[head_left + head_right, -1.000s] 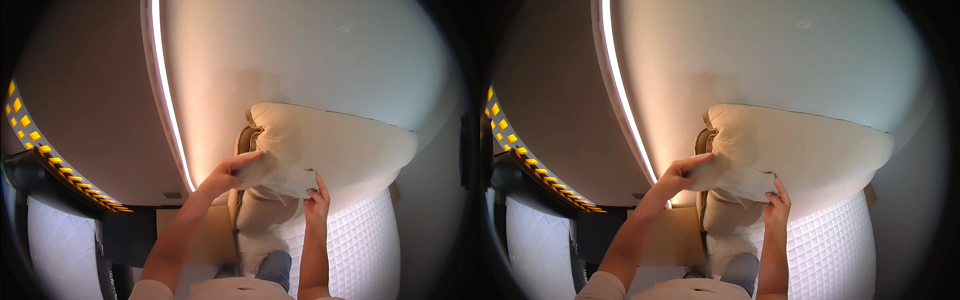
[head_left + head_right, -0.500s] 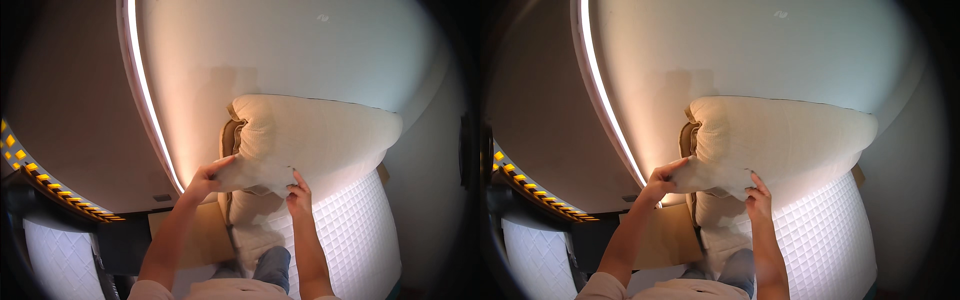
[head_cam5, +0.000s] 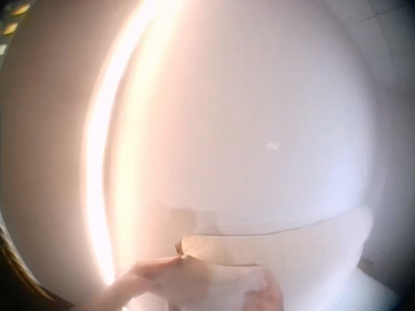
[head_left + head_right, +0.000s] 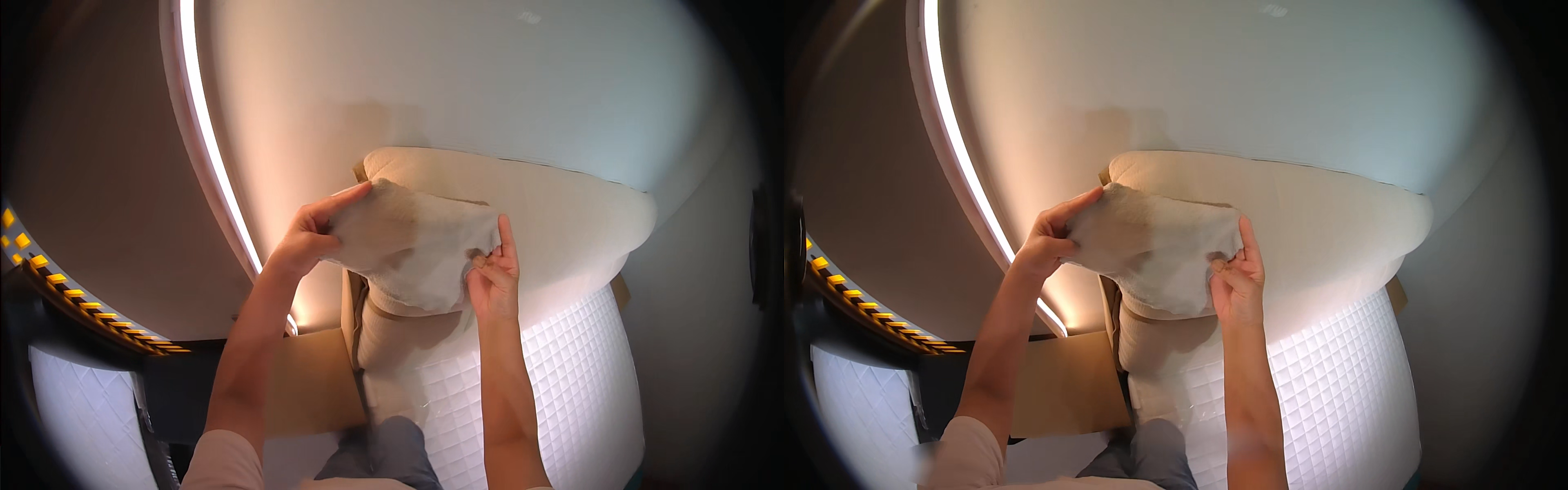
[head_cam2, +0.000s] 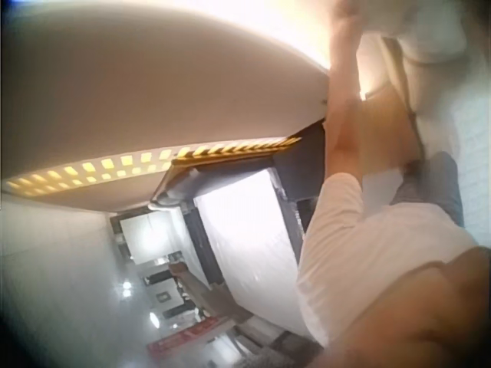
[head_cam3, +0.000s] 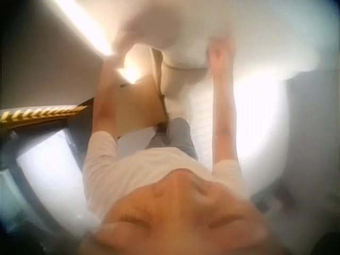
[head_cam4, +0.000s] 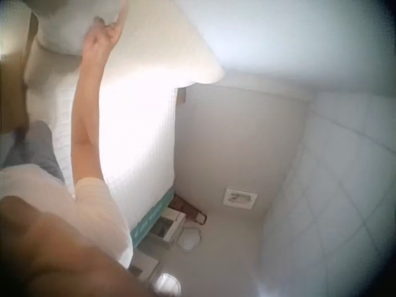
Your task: The person wipes the surface of a beige upholstered headboard with a light-colored cloth. They move the cloth across different sections of the headboard, then place the cloth on a cardboard box beside the bed.
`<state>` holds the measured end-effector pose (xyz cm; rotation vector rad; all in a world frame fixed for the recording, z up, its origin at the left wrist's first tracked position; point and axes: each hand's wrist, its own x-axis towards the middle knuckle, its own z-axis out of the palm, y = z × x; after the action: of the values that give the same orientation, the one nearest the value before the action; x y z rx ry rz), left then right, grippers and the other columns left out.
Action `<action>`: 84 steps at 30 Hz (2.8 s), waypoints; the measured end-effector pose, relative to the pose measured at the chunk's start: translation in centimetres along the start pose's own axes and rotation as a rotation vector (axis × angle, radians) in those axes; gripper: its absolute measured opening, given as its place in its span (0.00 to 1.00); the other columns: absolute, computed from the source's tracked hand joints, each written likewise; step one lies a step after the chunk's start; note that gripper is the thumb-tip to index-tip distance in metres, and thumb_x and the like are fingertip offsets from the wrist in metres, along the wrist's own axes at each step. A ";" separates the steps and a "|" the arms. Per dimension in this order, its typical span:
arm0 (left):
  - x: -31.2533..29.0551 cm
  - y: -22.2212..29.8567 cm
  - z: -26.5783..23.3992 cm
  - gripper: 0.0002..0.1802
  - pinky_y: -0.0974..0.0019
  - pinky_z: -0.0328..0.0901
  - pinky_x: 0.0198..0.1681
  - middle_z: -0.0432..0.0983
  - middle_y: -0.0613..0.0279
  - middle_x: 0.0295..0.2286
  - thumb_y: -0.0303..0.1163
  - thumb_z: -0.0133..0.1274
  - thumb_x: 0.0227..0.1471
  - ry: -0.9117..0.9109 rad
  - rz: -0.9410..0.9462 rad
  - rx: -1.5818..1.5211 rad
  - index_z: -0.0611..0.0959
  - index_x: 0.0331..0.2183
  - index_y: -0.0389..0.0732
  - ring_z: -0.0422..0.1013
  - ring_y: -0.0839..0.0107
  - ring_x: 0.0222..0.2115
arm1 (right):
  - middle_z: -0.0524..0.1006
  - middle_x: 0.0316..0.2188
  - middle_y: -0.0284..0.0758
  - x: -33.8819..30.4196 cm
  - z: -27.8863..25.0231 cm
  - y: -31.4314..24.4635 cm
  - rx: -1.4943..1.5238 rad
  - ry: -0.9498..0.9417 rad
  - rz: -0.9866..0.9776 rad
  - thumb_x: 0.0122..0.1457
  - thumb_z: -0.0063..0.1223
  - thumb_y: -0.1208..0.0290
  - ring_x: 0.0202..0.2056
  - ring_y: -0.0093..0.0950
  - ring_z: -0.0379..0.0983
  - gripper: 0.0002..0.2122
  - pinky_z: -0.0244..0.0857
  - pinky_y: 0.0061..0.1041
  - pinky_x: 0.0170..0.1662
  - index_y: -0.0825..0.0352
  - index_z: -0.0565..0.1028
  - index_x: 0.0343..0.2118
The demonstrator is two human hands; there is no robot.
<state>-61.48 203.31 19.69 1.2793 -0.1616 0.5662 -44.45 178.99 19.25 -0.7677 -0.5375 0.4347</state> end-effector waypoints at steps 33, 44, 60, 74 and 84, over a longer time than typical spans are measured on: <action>-8.3 -3.5 1.8 0.48 0.73 0.53 0.57 0.65 0.62 0.55 0.07 0.37 0.27 0.048 -0.126 0.316 0.72 0.56 0.44 0.60 0.72 0.57 | 0.63 0.60 0.38 -5.6 -8.5 3.4 -0.247 -0.162 0.153 0.46 0.44 0.97 0.39 0.19 0.71 0.33 0.68 0.18 0.39 0.69 0.64 0.58; 2.5 -0.9 7.8 0.48 0.81 0.57 0.46 0.66 0.70 0.55 0.06 0.39 0.33 -0.342 -0.183 0.457 0.68 0.59 0.50 0.62 0.84 0.50 | 0.74 0.48 0.35 -3.4 -11.4 -1.6 -0.087 0.276 -0.097 0.45 0.41 0.95 0.37 0.20 0.72 0.32 0.66 0.19 0.42 0.69 0.66 0.57; 4.9 -6.0 12.1 0.46 0.78 0.61 0.37 0.73 0.58 0.39 0.11 0.40 0.35 -0.396 -0.125 0.746 0.68 0.59 0.51 0.68 0.77 0.37 | 0.77 0.41 0.35 -1.7 -17.1 -3.8 -0.104 0.342 -0.159 0.48 0.48 0.92 0.32 0.22 0.73 0.26 0.66 0.21 0.43 0.70 0.70 0.54; -0.2 -3.8 10.5 0.42 0.66 0.51 0.60 0.65 0.56 0.55 0.05 0.47 0.36 -0.243 -0.243 0.767 0.69 0.57 0.39 0.58 0.65 0.59 | 0.80 0.33 0.36 -1.3 -17.4 -2.3 -0.039 0.228 0.051 0.47 0.50 0.92 0.31 0.23 0.77 0.17 0.70 0.18 0.36 0.69 0.79 0.39; -1.4 -3.5 8.5 0.43 0.74 0.57 0.52 0.67 0.57 0.54 0.06 0.42 0.33 -0.017 -0.108 0.435 0.69 0.56 0.36 0.64 0.73 0.54 | 0.66 0.58 0.35 0.6 -9.2 -4.8 -0.282 -0.206 0.116 0.51 0.50 0.93 0.50 0.19 0.68 0.27 0.67 0.21 0.49 0.68 0.68 0.55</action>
<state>-59.36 194.32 18.63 1.7038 0.0200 0.5126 -37.66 171.31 17.54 -1.0351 -0.7598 0.5566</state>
